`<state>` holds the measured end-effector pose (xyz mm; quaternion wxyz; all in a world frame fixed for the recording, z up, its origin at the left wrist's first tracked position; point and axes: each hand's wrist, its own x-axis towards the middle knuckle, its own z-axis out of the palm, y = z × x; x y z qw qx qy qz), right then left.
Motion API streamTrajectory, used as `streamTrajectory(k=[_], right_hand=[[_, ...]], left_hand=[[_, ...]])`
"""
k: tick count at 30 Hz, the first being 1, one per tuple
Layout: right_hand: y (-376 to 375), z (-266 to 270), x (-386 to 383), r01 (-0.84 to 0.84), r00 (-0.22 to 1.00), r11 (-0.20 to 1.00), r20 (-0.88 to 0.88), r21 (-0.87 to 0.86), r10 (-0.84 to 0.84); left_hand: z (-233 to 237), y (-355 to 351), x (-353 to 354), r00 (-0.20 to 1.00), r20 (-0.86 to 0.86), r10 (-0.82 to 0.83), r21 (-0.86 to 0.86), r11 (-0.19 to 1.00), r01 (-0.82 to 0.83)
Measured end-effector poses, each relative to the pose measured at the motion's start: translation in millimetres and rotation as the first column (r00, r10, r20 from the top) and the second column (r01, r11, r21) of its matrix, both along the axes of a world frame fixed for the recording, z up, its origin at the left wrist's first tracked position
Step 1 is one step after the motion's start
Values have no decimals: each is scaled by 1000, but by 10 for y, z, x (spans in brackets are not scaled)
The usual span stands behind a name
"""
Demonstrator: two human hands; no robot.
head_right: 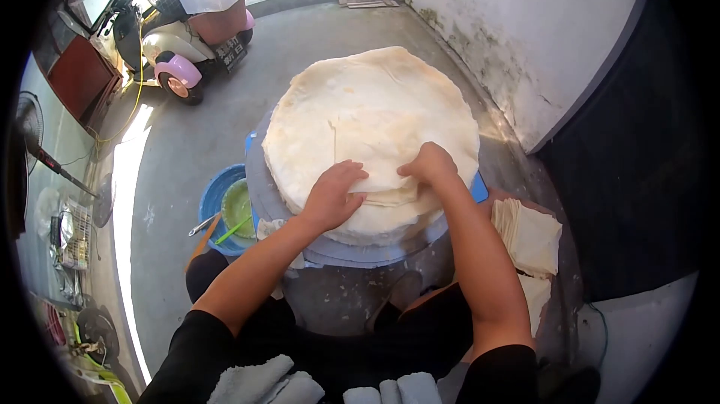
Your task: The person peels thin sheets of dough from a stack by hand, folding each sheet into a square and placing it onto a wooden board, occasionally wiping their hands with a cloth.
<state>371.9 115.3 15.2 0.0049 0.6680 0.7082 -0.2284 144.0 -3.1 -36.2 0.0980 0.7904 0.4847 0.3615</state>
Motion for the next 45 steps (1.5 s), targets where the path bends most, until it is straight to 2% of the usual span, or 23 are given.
streamTrajectory(k=[6,8,9,10,11,14,16,18,20,21,23,25,26,28,30,31,33,34,37,38,40,43,45], right_hand=[[17,1,51,-64,965,998,-255,7,63],[-162,224,-32,153,830,961,-498,-232,-253],[-186,180,-32,155,828,959,-499,-235,-256],[-202,130,-38,204,723,916,-578,-345,-379],[-212,99,-45,232,597,860,-631,-455,-495],[-193,120,-61,141,638,854,-613,-500,-465],[-154,14,-76,94,504,829,-691,-551,-517],[-174,-29,-39,44,280,837,-797,-546,-535],[-360,142,70,-77,-16,837,-839,-541,-544],[-523,248,248,-42,-39,836,-835,-548,-549],[-951,460,597,-107,-299,883,-833,-456,-466],[-1460,642,1095,6,-355,936,-876,-353,-328],[-1723,765,1371,-51,-376,955,-880,-293,-290],[-2183,803,1785,219,-425,920,-881,-324,-209],[-2543,827,2082,478,-368,810,-915,-341,-168],[-2699,706,2333,490,-368,800,-914,-345,-168],[-2894,335,2827,675,-419,599,-892,-432,-170],[-2942,282,2905,681,-420,593,-892,-431,-166],[-2991,117,3095,779,-498,425,-867,-462,-29],[-3002,28,3127,779,-500,424,-866,-462,-25],[-3093,-145,3131,837,-507,326,-847,-440,157],[-3215,-482,2674,893,-410,272,-897,-358,163],[-3319,-1033,2444,855,-479,249,-877,-454,45]], left_hand=[[89,-58,92,991,107,81,48,995,-86],[65,-59,36,992,100,79,91,992,-88],[1,-40,-30,999,-7,35,86,996,-35],[1,-43,-71,993,-114,-9,75,997,17],[3,-58,-84,993,-119,-12,75,997,21],[71,-137,-79,992,-121,-33,-3,999,33],[169,-194,-104,1000,-13,-4,18,1000,5],[294,-335,-159,994,99,-43,16,999,42],[394,-476,-242,992,130,-2,-25,1000,5],[444,-545,-291,987,162,8,-39,999,-2],[522,-642,-363,982,188,4,-68,998,9],[539,-729,-423,969,246,20,-109,994,7],[508,-758,-439,969,246,14,-124,992,17],[458,-781,-433,937,349,31,-156,987,25],[444,-796,-367,933,359,28,-182,982,41],[421,-795,-349,929,369,7,-181,981,64],[399,-776,-306,924,382,-26,-174,980,99],[393,-772,-290,927,375,-24,-188,977,101],[384,-751,-274,933,360,-24,-203,974,103],[381,-744,-274,936,351,-19,-208,973,98],[359,-747,-289,934,358,-6,-215,973,88],[315,-742,-306,928,372,16,-225,972,73],[293,-735,-317,926,377,25,-228,971,66]])
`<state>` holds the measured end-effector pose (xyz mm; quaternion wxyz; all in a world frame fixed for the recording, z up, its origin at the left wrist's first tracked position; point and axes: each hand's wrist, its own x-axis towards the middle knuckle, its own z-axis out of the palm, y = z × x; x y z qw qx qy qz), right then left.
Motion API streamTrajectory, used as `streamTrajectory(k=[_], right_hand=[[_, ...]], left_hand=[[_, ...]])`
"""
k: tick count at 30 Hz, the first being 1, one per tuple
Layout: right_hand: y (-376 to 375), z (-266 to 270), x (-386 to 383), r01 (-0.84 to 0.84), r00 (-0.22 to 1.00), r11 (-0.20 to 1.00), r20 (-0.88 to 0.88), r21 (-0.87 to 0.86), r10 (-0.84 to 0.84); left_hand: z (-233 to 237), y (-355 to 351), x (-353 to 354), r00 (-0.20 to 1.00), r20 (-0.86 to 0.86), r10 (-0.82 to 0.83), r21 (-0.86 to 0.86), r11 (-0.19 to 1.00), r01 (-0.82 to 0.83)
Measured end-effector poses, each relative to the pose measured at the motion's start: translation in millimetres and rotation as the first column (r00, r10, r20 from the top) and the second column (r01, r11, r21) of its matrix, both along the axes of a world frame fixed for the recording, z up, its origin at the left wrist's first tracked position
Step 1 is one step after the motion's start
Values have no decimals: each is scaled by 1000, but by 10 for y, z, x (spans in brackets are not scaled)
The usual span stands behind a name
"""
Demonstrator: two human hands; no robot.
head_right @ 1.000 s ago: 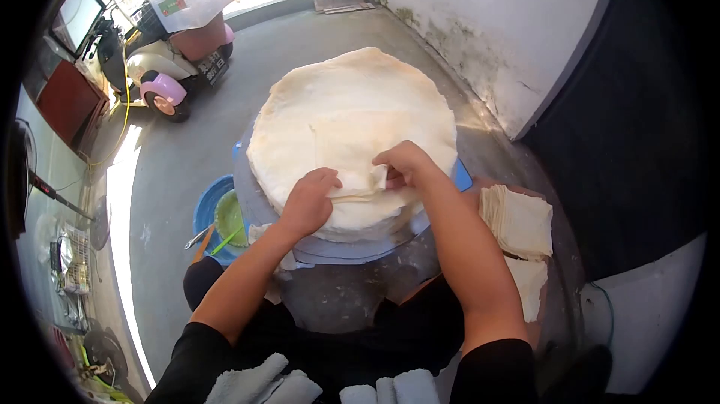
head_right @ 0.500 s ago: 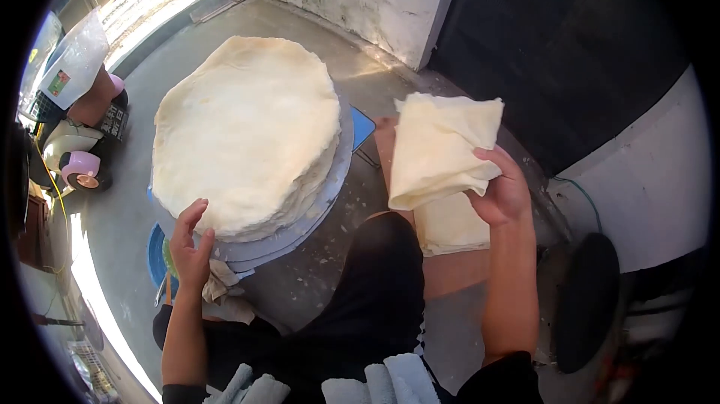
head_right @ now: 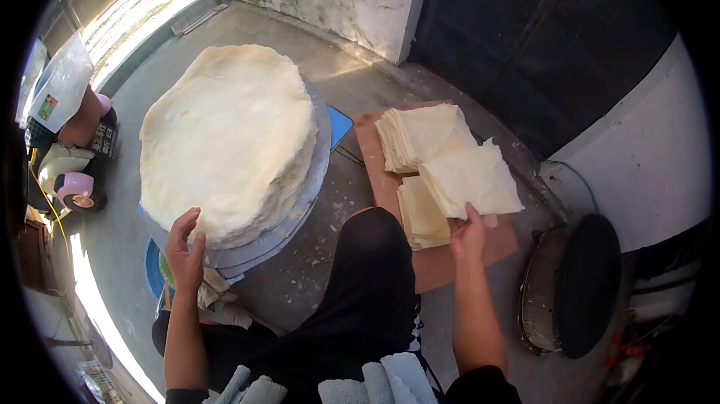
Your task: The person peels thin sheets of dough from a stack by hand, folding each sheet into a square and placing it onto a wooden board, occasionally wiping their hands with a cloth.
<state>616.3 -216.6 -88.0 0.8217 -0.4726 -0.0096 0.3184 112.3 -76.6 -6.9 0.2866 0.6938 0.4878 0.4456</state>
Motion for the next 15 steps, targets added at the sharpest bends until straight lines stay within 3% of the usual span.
streamTrajectory(k=[2,5,10,15], right_hand=[[-118,-770,-61,-55,994,959,-108,-280,25],[-159,-828,-199,-126,987,904,-142,-409,74],[-166,-802,-101,-187,982,897,-106,-399,158],[-261,-865,-94,-281,959,775,-130,-566,253]], left_hand=[[-17,-7,-15,1000,-11,-2,-1,1000,2],[-14,-6,-39,1000,-17,0,-28,1000,0],[-47,-4,-10,1000,-14,2,-17,1000,-2],[-30,-28,-26,998,-52,30,11,999,-30]])
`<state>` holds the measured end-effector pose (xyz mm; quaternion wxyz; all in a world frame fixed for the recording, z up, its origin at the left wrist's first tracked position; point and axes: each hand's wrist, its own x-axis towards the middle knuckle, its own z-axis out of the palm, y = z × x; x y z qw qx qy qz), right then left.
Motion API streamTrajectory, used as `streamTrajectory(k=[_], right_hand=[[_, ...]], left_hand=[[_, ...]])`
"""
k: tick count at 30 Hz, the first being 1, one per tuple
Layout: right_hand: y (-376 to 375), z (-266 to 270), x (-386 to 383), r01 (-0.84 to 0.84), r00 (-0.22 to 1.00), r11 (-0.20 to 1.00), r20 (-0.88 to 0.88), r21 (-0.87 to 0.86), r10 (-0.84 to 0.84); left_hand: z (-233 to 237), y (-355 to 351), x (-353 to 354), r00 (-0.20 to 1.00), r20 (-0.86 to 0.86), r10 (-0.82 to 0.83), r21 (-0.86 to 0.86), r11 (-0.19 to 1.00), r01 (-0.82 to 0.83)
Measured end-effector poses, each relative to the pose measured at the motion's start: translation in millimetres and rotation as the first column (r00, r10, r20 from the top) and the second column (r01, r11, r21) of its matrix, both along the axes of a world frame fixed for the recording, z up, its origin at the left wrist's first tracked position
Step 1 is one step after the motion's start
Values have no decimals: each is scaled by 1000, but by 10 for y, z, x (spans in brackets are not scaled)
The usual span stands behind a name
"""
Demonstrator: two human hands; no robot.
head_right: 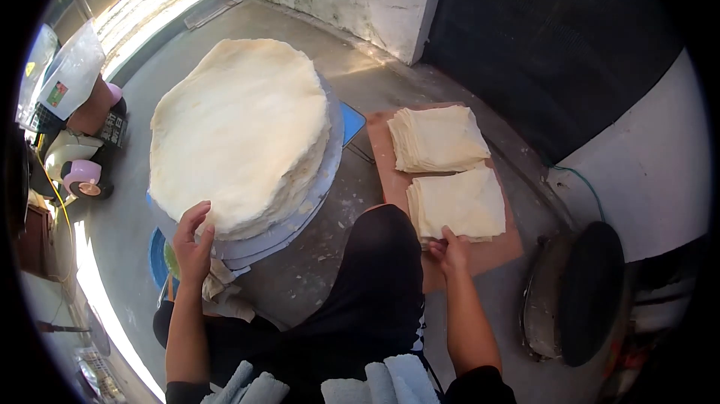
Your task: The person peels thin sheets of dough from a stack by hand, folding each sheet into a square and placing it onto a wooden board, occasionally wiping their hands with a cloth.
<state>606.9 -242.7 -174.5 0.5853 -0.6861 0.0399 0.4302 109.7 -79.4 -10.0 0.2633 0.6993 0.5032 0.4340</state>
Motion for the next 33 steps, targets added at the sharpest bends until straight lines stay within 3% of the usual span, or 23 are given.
streamTrajectory(k=[4,6,10,13,15,16,19,22,23,24,30,32,33], right_hand=[[-236,50,-13,-44,997,993,55,-112,50],[-227,87,-8,-12,987,998,156,-68,23],[240,794,-194,-14,965,979,260,204,-40],[632,1407,-441,-130,929,948,370,289,14],[846,1720,-692,-337,867,842,487,421,104],[929,1853,-862,-350,866,839,485,417,121],[1086,2148,-1502,-683,692,638,593,356,411],[1157,2197,-2231,-908,416,337,647,251,639],[1189,2145,-2423,-957,279,242,725,158,629],[1217,2105,-2590,-987,136,149,787,57,602],[1398,2121,-3294,-993,-106,-112,758,-43,644],[1470,2110,-3422,-981,-174,-181,727,-69,665],[1533,2098,-3521,-974,-213,-206,695,-95,687]], left_hand=[[31,-6,-88,1000,-3,29,36,999,-29],[94,-29,-76,998,24,58,3,998,-58],[121,-24,-131,997,40,66,9,998,-67],[117,-26,-178,990,113,82,22,996,-86],[154,-53,-225,985,140,98,0,995,-99],[167,-66,-262,981,165,101,-16,995,-100],[179,-101,-388,974,181,137,-9,990,-138],[252,-208,-488,962,212,170,8,984,-175],[299,-257,-533,959,225,173,19,983,-182],[356,-324,-584,955,224,195,22,978,-206],[831,-1112,-1113,936,220,276,89,950,-301],[1003,-1510,-1391,954,221,203,110,967,-231],[1174,-1696,-1415,919,318,233,129,950,-286]])
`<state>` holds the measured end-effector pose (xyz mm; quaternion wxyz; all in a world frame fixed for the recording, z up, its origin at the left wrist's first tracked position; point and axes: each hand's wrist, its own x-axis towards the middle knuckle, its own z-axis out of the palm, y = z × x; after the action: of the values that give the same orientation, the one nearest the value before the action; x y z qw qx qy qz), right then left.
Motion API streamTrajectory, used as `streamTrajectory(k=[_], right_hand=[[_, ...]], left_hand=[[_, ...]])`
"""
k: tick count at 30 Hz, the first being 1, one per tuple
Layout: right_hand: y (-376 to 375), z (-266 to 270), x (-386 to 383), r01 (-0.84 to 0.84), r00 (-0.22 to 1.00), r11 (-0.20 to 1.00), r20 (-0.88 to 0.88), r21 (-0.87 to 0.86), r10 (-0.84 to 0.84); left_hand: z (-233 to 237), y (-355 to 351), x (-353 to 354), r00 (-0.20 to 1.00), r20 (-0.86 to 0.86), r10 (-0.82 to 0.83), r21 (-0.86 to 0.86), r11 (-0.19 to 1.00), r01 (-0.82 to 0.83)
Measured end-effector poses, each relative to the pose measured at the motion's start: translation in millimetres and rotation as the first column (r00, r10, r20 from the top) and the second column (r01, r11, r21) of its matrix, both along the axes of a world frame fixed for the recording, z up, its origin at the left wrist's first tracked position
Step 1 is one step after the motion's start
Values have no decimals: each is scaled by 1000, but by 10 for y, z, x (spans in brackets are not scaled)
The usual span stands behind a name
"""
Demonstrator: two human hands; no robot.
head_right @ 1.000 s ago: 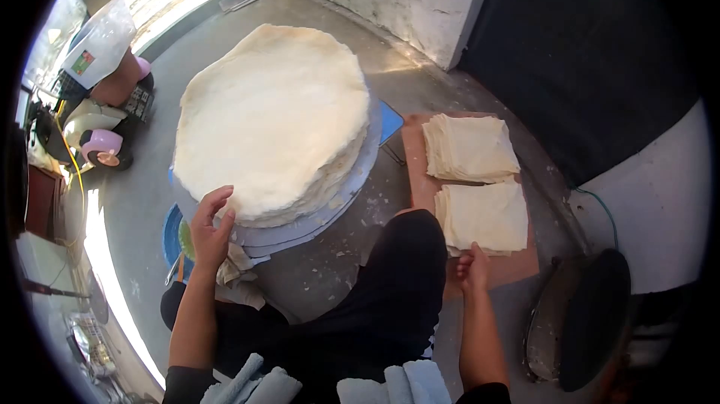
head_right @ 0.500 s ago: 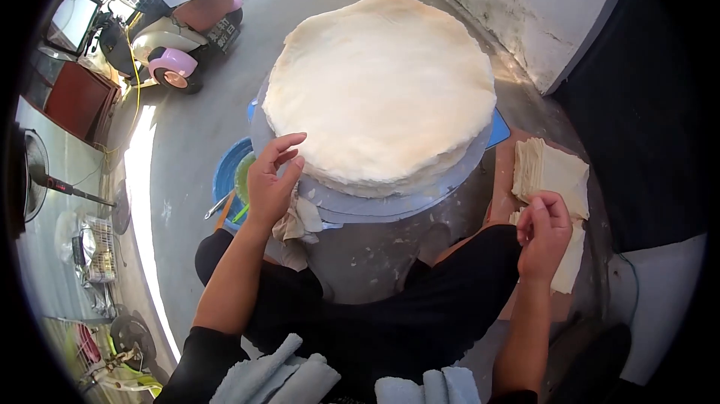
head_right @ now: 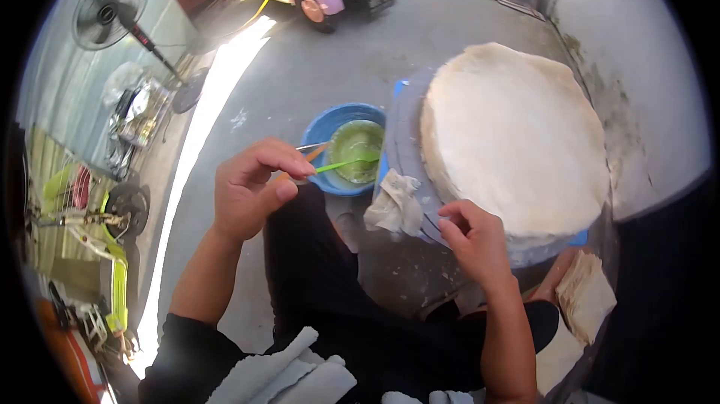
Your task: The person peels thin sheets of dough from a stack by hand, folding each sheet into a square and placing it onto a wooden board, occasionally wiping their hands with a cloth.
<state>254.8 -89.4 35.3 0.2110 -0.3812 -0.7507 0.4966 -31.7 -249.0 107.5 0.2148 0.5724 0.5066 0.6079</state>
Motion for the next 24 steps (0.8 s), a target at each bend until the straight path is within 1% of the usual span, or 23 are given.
streamTrajectory(k=[1,2,3,5,7,10,12,15,18,20,21,22,23,24], right_hand=[[55,-29,-75,-26,999,998,-21,-50,25],[114,22,-145,-59,997,997,39,-43,60],[181,-64,-204,-64,998,998,27,4,64],[324,-30,-302,-111,988,993,107,27,108],[468,-57,-398,-112,991,993,76,46,108],[688,-96,-554,-116,991,986,81,120,107],[897,-188,-652,-117,991,982,78,150,106],[1219,-347,-807,-130,987,972,117,197,108],[1492,-435,-967,-175,980,955,139,238,145],[1666,-506,-1028,-189,972,945,187,267,141],[1789,-565,-1031,-219,967,940,185,262,173],[1928,-615,-1031,-219,962,940,218,262,164],[1939,-569,-1125,-218,957,939,248,265,152],[1944,-515,-1166,-246,952,932,247,268,180]], left_hand=[[185,-209,-117,996,-14,91,9,996,-91],[372,-432,-253,987,-156,-25,-4,1000,25],[566,-685,-361,946,-291,-141,-44,990,134],[980,-1168,-379,928,-343,-145,-111,987,113],[1206,-1604,-357,901,-408,-147,-125,987,104],[1367,-2157,-289,880,-470,-73,-99,995,30],[1432,-2485,-242,867,-498,-2,-84,995,-45],[1489,-2932,-147,839,-534,106,-74,982,-171],[1529,-3304,-31,812,-550,195,-55,962,-268],[1559,-3534,64,793,-557,247,-48,943,-328],[1577,-3645,120,780,-562,273,-46,932,-359],[1600,-3742,180,765,-571,297,-42,921,-388],[1615,-3829,238,751,-577,320,-37,909,-416],[1622,-3908,302,733,-585,346,-27,895,-444]])
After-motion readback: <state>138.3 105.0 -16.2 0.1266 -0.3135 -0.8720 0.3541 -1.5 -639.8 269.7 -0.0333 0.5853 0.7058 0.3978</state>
